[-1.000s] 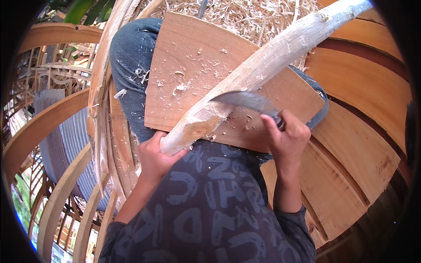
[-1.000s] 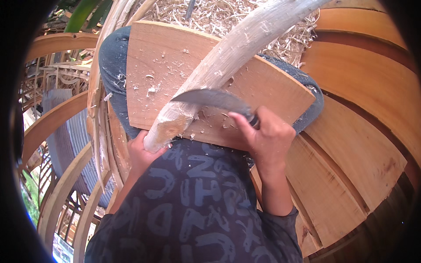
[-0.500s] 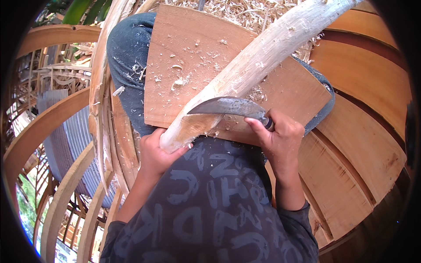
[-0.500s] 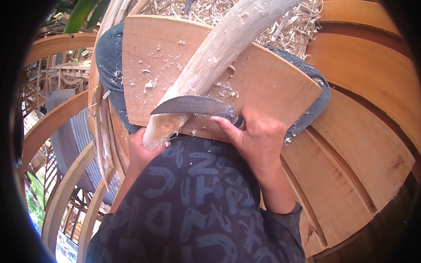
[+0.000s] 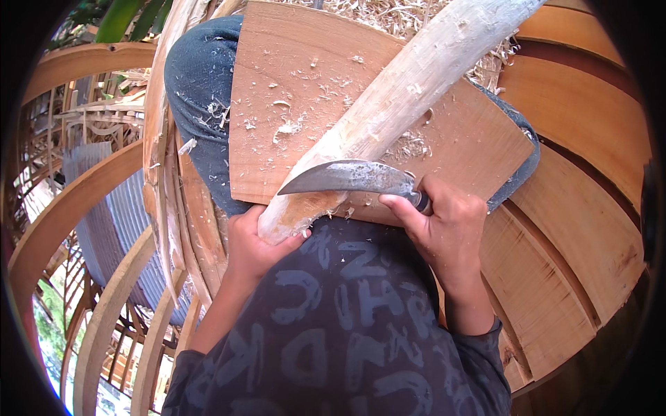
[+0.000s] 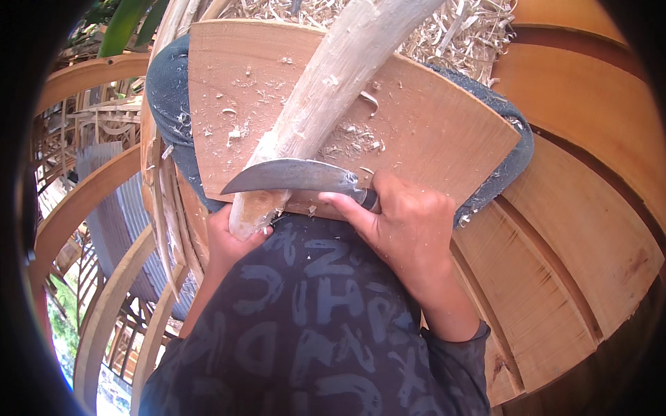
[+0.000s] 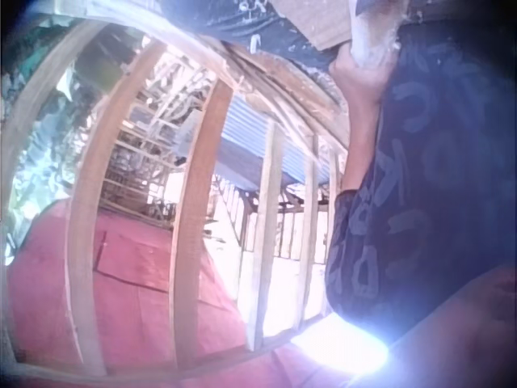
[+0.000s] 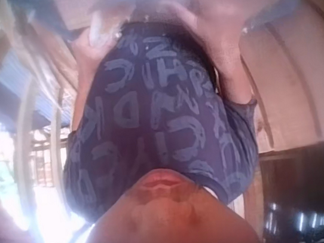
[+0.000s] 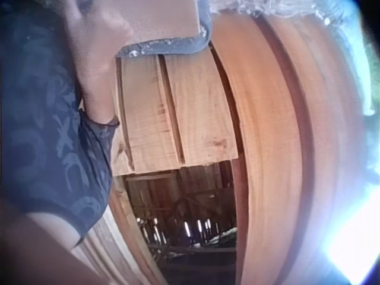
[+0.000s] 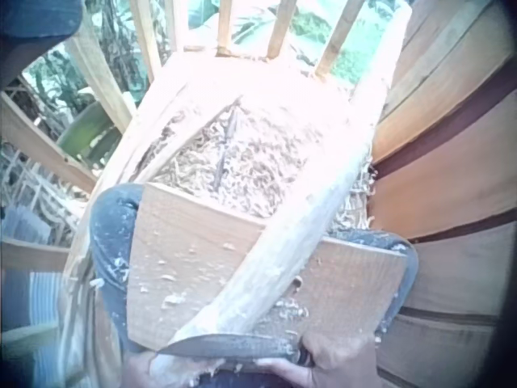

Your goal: The person sits on the floor of a wooden structure and uses a curved knife to shave a long wooden pole. They hold the pole with their left hand and repeatedly scrape the surface with the knife in their right hand, producing wood shavings.

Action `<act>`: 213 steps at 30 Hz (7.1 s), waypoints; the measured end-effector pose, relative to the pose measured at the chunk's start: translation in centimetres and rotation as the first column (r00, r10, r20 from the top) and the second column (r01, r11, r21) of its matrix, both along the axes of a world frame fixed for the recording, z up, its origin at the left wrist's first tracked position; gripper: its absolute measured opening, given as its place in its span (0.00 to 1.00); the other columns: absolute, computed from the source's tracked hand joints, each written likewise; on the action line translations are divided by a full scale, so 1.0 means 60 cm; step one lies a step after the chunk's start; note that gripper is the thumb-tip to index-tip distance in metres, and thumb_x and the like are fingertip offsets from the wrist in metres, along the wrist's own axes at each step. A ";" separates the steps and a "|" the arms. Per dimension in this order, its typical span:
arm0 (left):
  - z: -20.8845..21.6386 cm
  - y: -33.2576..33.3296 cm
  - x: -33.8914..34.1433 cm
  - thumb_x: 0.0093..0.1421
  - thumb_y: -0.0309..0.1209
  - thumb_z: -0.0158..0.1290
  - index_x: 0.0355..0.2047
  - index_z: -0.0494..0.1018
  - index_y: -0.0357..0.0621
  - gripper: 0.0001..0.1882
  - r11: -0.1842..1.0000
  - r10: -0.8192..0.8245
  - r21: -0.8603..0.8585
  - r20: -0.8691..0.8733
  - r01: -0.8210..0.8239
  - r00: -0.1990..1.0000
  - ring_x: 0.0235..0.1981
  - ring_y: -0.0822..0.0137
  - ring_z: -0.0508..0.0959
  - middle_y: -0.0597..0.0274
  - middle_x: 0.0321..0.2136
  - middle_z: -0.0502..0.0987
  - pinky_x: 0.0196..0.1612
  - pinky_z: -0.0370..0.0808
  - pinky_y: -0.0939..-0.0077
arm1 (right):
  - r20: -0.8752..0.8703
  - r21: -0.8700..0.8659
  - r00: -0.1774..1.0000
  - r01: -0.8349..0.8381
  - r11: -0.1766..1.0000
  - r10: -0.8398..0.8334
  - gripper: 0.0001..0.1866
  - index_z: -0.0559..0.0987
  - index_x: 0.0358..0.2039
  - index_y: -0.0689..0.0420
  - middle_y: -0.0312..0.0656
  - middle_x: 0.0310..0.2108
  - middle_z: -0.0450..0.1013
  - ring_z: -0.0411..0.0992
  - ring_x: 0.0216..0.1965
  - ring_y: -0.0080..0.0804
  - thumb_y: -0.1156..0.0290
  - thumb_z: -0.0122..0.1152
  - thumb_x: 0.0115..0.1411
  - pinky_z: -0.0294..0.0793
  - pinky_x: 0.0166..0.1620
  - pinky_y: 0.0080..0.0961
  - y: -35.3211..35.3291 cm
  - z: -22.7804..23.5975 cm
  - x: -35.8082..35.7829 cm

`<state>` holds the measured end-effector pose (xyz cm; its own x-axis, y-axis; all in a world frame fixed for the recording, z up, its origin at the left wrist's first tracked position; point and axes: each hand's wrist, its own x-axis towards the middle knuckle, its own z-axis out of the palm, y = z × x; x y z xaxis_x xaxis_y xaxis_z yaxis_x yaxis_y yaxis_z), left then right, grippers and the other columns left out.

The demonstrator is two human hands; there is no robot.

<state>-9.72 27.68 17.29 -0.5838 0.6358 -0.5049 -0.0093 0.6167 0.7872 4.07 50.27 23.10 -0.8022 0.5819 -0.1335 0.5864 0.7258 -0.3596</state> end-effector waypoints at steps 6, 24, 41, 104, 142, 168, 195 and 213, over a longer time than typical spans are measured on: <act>0.000 0.002 0.002 0.41 0.40 0.70 0.32 0.76 0.29 0.26 0.999 0.040 0.004 0.066 -0.041 0.997 0.26 0.66 0.82 0.53 0.24 0.81 0.31 0.76 0.74 | -0.043 0.184 0.978 0.209 0.960 -0.205 0.31 0.67 0.12 0.58 0.41 0.09 0.61 0.61 0.11 0.37 0.44 0.70 0.45 0.59 0.17 0.30 0.071 0.001 -0.001; 0.012 0.026 0.006 0.41 0.41 0.71 0.28 0.77 0.30 0.25 0.999 0.019 -0.030 0.036 -0.018 0.999 0.23 0.65 0.82 0.52 0.22 0.81 0.28 0.76 0.74 | -0.085 -0.012 0.915 0.395 0.919 -0.394 0.30 0.72 0.15 0.60 0.38 0.09 0.57 0.58 0.12 0.25 0.44 0.67 0.51 0.58 0.18 0.26 0.050 0.024 0.051; 0.023 0.028 0.005 0.41 0.39 0.70 0.29 0.78 0.30 0.23 0.997 0.063 -0.055 0.121 -0.057 0.991 0.23 0.68 0.81 0.54 0.22 0.81 0.29 0.75 0.76 | -0.192 -0.107 0.714 0.667 0.737 -0.674 0.31 0.67 0.15 0.63 0.25 0.13 0.56 0.54 0.19 0.15 0.47 0.59 0.61 0.50 0.21 0.19 0.133 0.002 0.090; 0.047 0.030 -0.021 0.39 0.40 0.71 0.33 0.77 0.33 0.27 0.975 -0.085 -0.174 0.276 0.136 0.957 0.28 0.69 0.80 0.55 0.27 0.81 0.33 0.74 0.75 | -0.209 -0.149 0.863 0.436 0.888 -0.459 0.29 0.66 0.16 0.61 0.30 0.12 0.51 0.50 0.18 0.17 0.49 0.62 0.59 0.49 0.20 0.21 0.088 0.008 0.041; 0.067 0.006 0.025 0.41 0.39 0.73 0.32 0.71 0.40 0.26 0.993 -0.041 -0.115 -0.139 0.024 0.989 0.27 0.68 0.82 0.58 0.24 0.80 0.29 0.76 0.77 | -0.220 -0.175 0.708 0.648 0.741 -0.671 0.28 0.67 0.18 0.62 0.27 0.14 0.55 0.52 0.19 0.18 0.51 0.60 0.62 0.50 0.21 0.20 0.159 -0.005 0.099; 0.103 0.005 0.043 0.46 0.34 0.71 0.34 0.69 0.40 0.23 0.980 -0.072 -0.197 -0.263 0.020 0.962 0.26 0.68 0.80 0.58 0.23 0.79 0.29 0.74 0.78 | -0.014 -0.387 0.984 0.160 0.908 -0.180 0.20 0.77 0.22 0.65 0.43 0.09 0.63 0.60 0.10 0.33 0.57 0.70 0.52 0.59 0.18 0.27 0.025 0.008 0.022; 0.129 0.008 0.043 0.54 0.32 0.64 0.39 0.66 0.40 0.19 0.935 -0.272 -0.295 -0.240 0.197 0.932 0.28 0.51 0.81 0.49 0.26 0.78 0.29 0.75 0.68 | -0.004 -0.277 0.963 0.256 0.926 -0.268 0.22 0.73 0.16 0.63 0.49 0.10 0.62 0.63 0.11 0.42 0.57 0.69 0.53 0.60 0.18 0.31 0.032 0.002 0.026; 0.114 0.006 0.046 0.51 0.18 0.61 0.44 0.74 0.34 0.18 0.984 -0.093 -0.158 -0.031 0.087 0.995 0.39 0.68 0.79 0.55 0.38 0.78 0.43 0.72 0.78 | -0.128 -0.280 0.984 0.085 0.956 -0.125 0.22 0.75 0.22 0.64 0.41 0.10 0.61 0.55 0.13 0.20 0.56 0.69 0.54 0.57 0.17 0.25 0.025 -0.007 0.015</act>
